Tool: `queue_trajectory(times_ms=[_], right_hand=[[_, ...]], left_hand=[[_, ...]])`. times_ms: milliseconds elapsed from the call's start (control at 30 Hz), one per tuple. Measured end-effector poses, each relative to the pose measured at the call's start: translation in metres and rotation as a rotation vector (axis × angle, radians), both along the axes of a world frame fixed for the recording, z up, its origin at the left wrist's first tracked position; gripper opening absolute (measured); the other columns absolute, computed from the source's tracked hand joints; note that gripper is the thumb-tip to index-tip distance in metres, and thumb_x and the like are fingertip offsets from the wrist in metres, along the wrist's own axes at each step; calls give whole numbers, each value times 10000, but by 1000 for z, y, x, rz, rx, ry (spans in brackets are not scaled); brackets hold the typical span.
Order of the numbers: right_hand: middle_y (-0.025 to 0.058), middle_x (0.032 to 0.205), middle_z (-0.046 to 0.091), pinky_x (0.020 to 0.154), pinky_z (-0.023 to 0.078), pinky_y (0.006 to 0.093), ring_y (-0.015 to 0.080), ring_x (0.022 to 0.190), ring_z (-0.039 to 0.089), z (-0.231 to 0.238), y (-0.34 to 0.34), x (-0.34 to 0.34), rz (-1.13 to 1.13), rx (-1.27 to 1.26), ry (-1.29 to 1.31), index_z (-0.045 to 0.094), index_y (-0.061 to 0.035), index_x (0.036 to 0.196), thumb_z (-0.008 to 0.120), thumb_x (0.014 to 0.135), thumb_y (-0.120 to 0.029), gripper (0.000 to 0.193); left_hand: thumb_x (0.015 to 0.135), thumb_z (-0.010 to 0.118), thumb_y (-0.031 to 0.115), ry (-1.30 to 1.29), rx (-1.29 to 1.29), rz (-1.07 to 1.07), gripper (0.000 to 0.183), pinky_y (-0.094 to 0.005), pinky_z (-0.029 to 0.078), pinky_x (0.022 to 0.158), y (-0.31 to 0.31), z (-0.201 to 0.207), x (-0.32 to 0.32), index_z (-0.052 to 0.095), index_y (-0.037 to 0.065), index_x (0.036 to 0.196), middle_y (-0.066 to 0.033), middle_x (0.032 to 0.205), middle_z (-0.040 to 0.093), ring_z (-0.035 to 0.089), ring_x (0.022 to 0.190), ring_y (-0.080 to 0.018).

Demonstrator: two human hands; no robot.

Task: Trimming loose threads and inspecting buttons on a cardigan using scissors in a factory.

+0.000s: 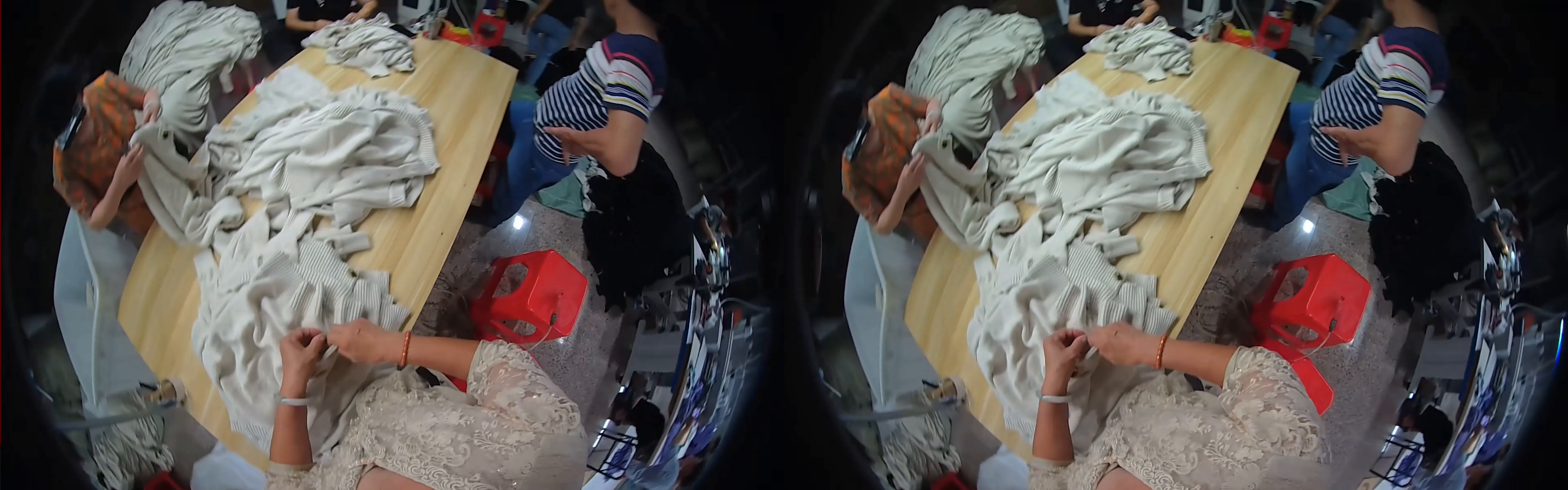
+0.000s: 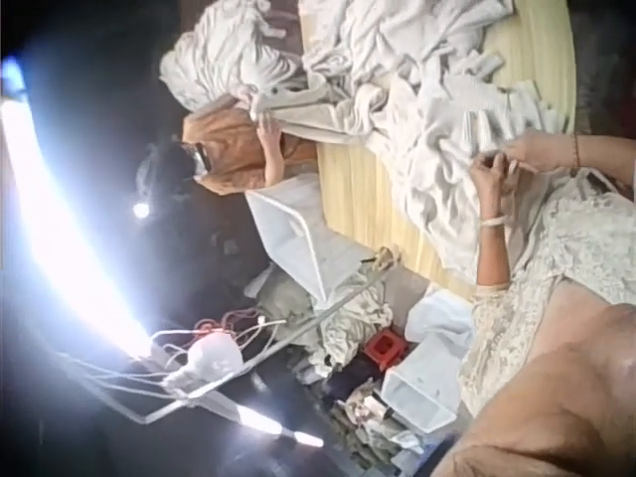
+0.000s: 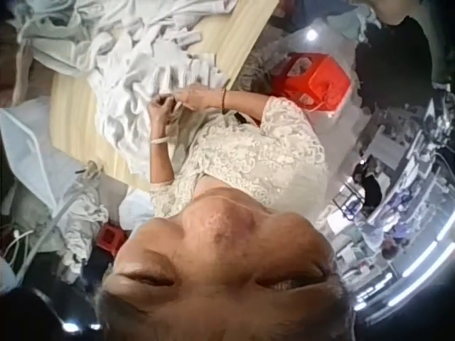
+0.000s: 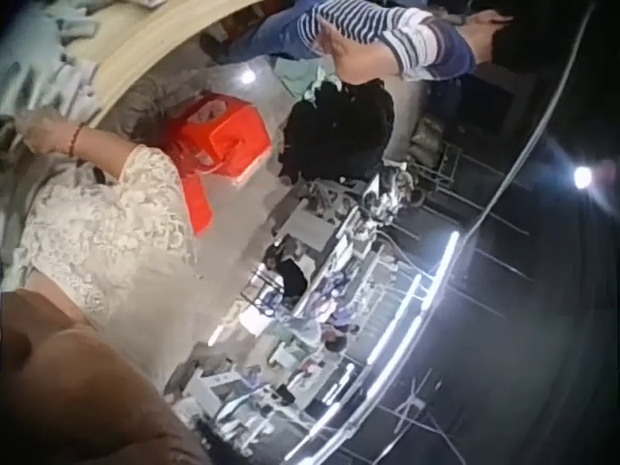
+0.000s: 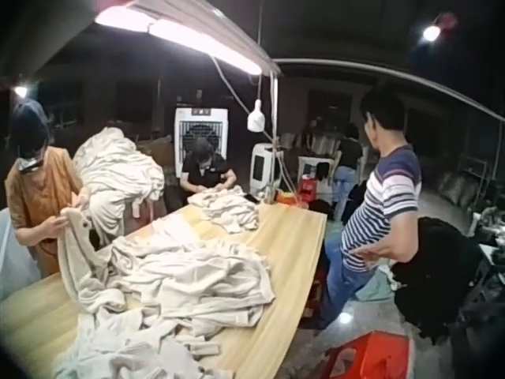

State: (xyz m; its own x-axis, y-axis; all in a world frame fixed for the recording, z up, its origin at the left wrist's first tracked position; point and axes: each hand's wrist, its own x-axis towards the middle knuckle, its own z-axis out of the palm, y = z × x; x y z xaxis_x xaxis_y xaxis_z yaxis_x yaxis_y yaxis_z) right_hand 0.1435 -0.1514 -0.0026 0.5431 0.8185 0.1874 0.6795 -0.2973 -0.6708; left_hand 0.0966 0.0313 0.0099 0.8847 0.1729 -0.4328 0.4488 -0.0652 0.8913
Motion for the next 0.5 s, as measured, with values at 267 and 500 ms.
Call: queue_trajectory(times_ms=[267,500], right_hand=[[173,1012,594,753,498,436,362,945,604,26,-3,0,-119,-58,161,456,-24,1129,629,789,-118,392],[182,1025,549,806,492,424,363,953,590,2,-1,2,-34,-192,130,465,-17,1119,610,838,-201,367]], left_hand=[[846,659,51,-22,-155,27,105,-198,364,494,-8,18,-1,677,-46,884,-9,677,612,491,539,-56],[791,676,3,-206,54,-202,329,-266,502,798,-10,29,-29,613,-45,1110,-68,1009,658,623,879,-128]])
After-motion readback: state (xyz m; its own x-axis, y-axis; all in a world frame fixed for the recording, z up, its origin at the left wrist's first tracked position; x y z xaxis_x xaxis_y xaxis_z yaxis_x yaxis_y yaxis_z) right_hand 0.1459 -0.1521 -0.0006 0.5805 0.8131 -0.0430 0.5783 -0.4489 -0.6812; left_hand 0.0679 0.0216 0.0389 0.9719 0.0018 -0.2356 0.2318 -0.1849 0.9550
